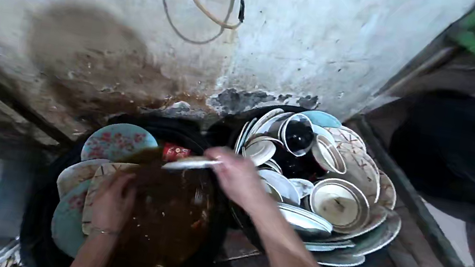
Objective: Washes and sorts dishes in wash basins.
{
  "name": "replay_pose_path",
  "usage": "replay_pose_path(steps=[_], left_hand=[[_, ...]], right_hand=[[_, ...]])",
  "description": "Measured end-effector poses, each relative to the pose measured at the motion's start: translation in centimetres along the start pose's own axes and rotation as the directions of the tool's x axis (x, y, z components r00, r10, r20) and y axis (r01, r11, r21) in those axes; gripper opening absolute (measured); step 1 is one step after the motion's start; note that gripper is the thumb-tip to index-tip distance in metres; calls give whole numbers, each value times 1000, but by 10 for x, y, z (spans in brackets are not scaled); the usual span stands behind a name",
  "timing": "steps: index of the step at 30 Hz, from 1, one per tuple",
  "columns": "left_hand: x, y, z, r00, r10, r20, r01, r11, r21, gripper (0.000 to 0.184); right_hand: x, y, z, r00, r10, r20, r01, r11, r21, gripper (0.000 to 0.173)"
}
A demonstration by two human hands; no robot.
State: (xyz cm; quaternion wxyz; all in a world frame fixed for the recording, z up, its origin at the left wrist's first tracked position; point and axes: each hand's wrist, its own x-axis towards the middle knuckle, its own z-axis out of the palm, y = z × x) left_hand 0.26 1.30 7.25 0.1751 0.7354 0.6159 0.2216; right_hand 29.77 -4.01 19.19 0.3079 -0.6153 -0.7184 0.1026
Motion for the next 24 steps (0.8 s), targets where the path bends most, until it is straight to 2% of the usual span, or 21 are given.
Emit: replay_pose_path(steps=[2, 4, 6, 8, 10, 13, 15, 17, 19, 21, 23, 24], left_hand=[[0, -47, 16, 971, -236, -28, 237, 964, 121, 59], [-3, -72, 25, 907, -421, -27, 415, 879, 235, 82], [-5, -72, 28, 881, -474, -17, 454, 833, 316, 86], [3, -61, 29, 856, -517, -1, 496, 821, 283, 88], [6, -59, 37, 833, -553, -17, 544, 812, 214, 84], [11, -69, 46, 801, -598, 34, 573, 781, 249, 78], [14, -80, 40, 802, -590, 88, 566, 799, 204, 73], [16, -92, 35, 794, -589, 149, 576, 808, 126, 68], [14, -99, 30, 779, -596, 193, 613, 789, -36, 71], [0, -95, 28, 755, -612, 236, 650, 746, -148, 69], [-17, -79, 21, 740, -633, 228, 672, 712, -204, 57], [-24, -68, 16, 735, -647, 202, 678, 696, -239, 50]], right_hand=[[-23, 22, -61, 968, 175, -181, -194, 977, -93, 28], [-55, 54, -114, 884, 369, -287, -422, 895, -148, 34], [-89, 90, -149, 796, 529, -294, -592, 781, -197, 39], [-118, 124, -167, 729, 629, -270, -682, 697, -222, 39], [-138, 148, -170, 659, 721, -213, -751, 618, -231, 38], [-160, 188, -156, 591, 803, -77, -791, 558, -251, 41], [-176, 217, -142, 625, 779, -57, -766, 597, -240, 48], [-178, 216, -132, 679, 722, -131, -730, 646, -224, 51], [-163, 188, -126, 742, 612, -274, -666, 716, -207, 46], [-144, 150, -116, 776, 504, -380, -589, 794, -152, 42], [-120, 100, -92, 828, 410, -383, -466, 882, -65, 39], [-108, 78, -73, 865, 370, -338, -400, 916, -21, 36]])
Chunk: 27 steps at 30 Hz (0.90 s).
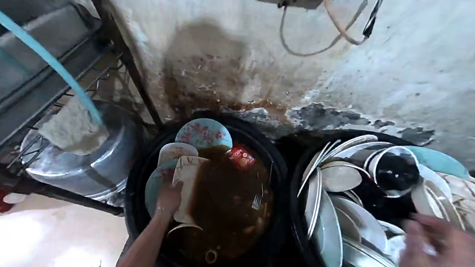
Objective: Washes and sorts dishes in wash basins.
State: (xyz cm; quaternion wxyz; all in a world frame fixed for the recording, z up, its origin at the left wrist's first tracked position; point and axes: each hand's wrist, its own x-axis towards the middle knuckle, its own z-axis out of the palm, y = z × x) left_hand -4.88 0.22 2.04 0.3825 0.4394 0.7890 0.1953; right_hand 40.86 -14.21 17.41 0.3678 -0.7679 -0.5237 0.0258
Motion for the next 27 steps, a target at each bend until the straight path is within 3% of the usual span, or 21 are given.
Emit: replay_pose_path(steps=[5, 8, 10, 12, 15, 19, 23, 27], left_hand=[[-74, 46, -32, 955, 229, -188, -235, 972, -11, 43], [-100, 67, -50, 917, 286, -279, -322, 942, -94, 42], [-110, 77, -49, 915, 237, -325, -328, 908, -261, 37], [-117, 81, -41, 916, 186, -355, -334, 844, -420, 37], [-120, 79, -40, 911, 139, -389, -348, 764, -543, 35], [-127, 76, -36, 919, 105, -379, -311, 785, -537, 30], [-147, 113, -16, 949, 252, -187, -311, 842, -442, 45], [-165, 162, 40, 940, 342, 2, -318, 877, -360, 55]], right_hand=[[-40, -93, 134, 904, -249, 348, 186, 961, 204, 25], [-70, -164, 195, 775, -302, 555, 112, 931, 349, 41], [-88, -198, 232, 734, -440, 517, 113, 830, 546, 50], [-90, -215, 264, 739, -508, 442, 141, 759, 636, 54], [-67, -197, 292, 778, -392, 491, 166, 882, 440, 56], [-36, -145, 269, 829, -230, 509, 173, 972, 157, 51], [-25, -112, 193, 973, -110, 205, 73, 982, 177, 46], [-18, -72, 99, 998, 3, 68, -19, 973, 232, 45]])
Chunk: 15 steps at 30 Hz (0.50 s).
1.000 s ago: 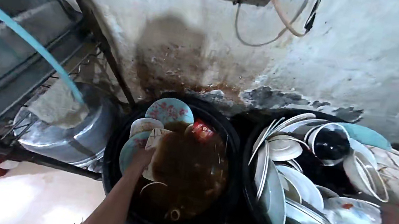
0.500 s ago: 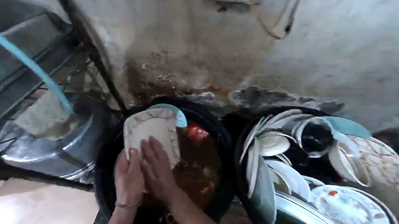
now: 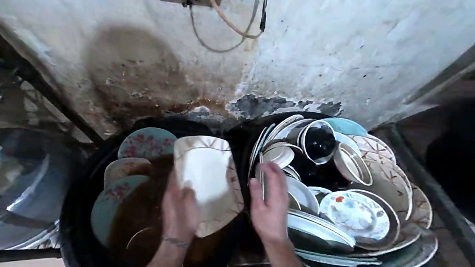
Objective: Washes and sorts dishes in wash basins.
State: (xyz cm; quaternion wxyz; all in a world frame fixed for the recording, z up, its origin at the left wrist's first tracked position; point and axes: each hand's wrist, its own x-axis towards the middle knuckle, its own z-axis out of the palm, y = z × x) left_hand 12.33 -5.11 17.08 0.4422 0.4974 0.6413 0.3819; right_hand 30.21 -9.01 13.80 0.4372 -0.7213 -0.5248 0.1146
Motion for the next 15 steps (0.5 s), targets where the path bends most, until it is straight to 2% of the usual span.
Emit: replay_pose_path(steps=[3, 5, 8, 11, 15], left_hand=[[6, 18, 44, 995, 13, 101, -22, 996, 87, 66], [6, 35, 53, 983, 27, 181, -51, 990, 133, 73], [-8, 63, 63, 942, -2, 336, -83, 968, 239, 83], [-28, 85, 83, 867, -78, 492, -123, 924, 363, 91], [-45, 80, 124, 816, -130, 563, -201, 850, 487, 95]], right_hand=[[0, 22, -47, 998, 17, -65, -18, 1000, -7, 46], [-5, 35, -62, 992, 22, -121, -20, 1000, 14, 46], [-15, 40, -70, 990, 53, -127, -40, 994, 104, 45], [-17, 38, -75, 985, 35, -166, -4, 983, 181, 45], [-7, 34, -88, 975, -39, -219, 80, 980, 181, 46]])
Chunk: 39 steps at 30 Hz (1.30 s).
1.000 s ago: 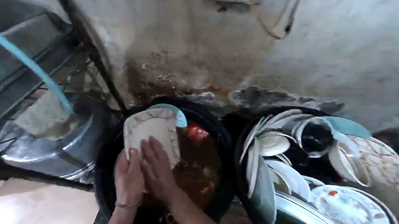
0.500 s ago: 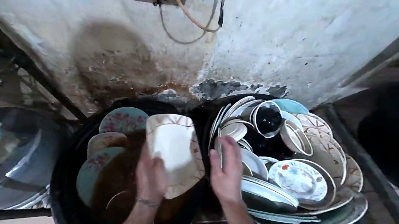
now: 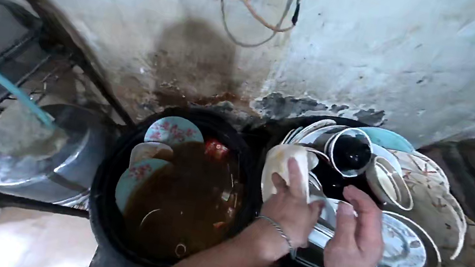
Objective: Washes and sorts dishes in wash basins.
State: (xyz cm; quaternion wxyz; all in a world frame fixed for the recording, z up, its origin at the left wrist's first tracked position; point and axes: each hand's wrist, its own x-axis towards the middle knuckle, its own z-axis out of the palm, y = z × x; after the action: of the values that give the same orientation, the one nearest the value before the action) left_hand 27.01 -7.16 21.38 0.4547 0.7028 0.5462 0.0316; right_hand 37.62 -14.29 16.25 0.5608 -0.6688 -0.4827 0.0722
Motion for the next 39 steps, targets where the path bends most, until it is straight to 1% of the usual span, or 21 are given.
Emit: replay_pose_path(steps=[3, 6, 10, 12, 14, 16, 17, 19, 20, 21, 22, 24, 25, 27, 29, 31, 33, 34, 36, 37, 39], left_hand=[[18, -2, 24, 1000, 4, -17, -3, 998, 69, 92], [25, -11, 19, 998, 33, -61, -27, 994, 103, 88], [46, -64, 43, 977, 50, -205, -21, 990, 139, 85], [49, -78, 49, 985, 61, -158, -36, 987, 158, 90], [41, -91, 49, 994, 109, -19, -105, 986, 128, 91], [35, -113, 36, 977, 206, 60, -212, 969, 124, 86], [29, -131, 27, 969, 240, 52, -245, 960, 136, 78], [14, -181, 7, 964, 233, -129, -207, 961, 185, 55], [6, -212, -6, 964, 142, -224, -93, 972, 216, 48], [0, -244, -20, 959, -14, -284, 81, 971, 224, 48], [-4, -275, -32, 933, -202, -298, 272, 938, 216, 54], [-8, -331, -51, 829, -510, -230, 554, 807, 205, 66], [-8, -353, -55, 788, -588, -184, 616, 756, 224, 62], [-5, -380, -56, 770, -632, -83, 633, 742, 219, 48], [4, -381, -58, 800, -600, -1, 588, 783, 202, 42], [15, -370, -56, 862, -506, -24, 500, 844, 194, 35], [21, -346, -63, 933, -343, -109, 358, 911, 203, 30], [21, -331, -69, 962, -237, -136, 262, 942, 210, 29], [16, -303, -81, 979, 19, -203, 15, 986, 166, 33], [13, -291, -88, 962, 129, -239, -101, 987, 124, 34], [12, -274, -102, 935, 227, -274, -212, 974, 85, 34]], right_hand=[[9, -5, -5, 1000, -18, -18, 19, 1000, 10, 46], [9, -17, -2, 998, -62, -23, 63, 997, 46, 44], [1, -35, 20, 993, -114, 35, 109, 987, 116, 43], [-2, -39, 34, 989, -137, 61, 128, 982, 136, 44], [-9, -40, 45, 986, -144, 87, 126, 975, 184, 44], [-12, -39, 62, 980, -175, 94, 151, 965, 216, 41], [-16, -37, 70, 975, -192, 111, 165, 963, 214, 40], [-30, -29, 90, 957, -178, 229, 141, 976, 167, 37], [-41, -25, 102, 932, -120, 342, 82, 989, 124, 34], [-51, -20, 114, 872, -17, 490, -9, 999, 50, 33], [-59, -15, 128, 761, 106, 640, -94, 994, -53, 33], [-76, -3, 161, 490, 271, 829, -129, 963, -238, 35], [-85, 3, 175, 374, 316, 872, -101, 948, -301, 37], [-105, 11, 198, 219, 376, 900, -73, 926, -369, 41], [-121, 16, 214, 152, 419, 895, -41, 907, -418, 42], [-130, 18, 224, 204, 462, 863, -39, 885, -464, 44], [-125, 16, 233, 338, 507, 793, -86, 856, -510, 53], [-119, 14, 236, 399, 521, 754, -129, 846, -517, 59], [-101, 11, 239, 449, 516, 730, -230, 856, -464, 72], [-91, 10, 240, 454, 486, 747, -263, 874, -409, 69], [-73, 3, 239, 463, 439, 770, -257, 898, -358, 47]])
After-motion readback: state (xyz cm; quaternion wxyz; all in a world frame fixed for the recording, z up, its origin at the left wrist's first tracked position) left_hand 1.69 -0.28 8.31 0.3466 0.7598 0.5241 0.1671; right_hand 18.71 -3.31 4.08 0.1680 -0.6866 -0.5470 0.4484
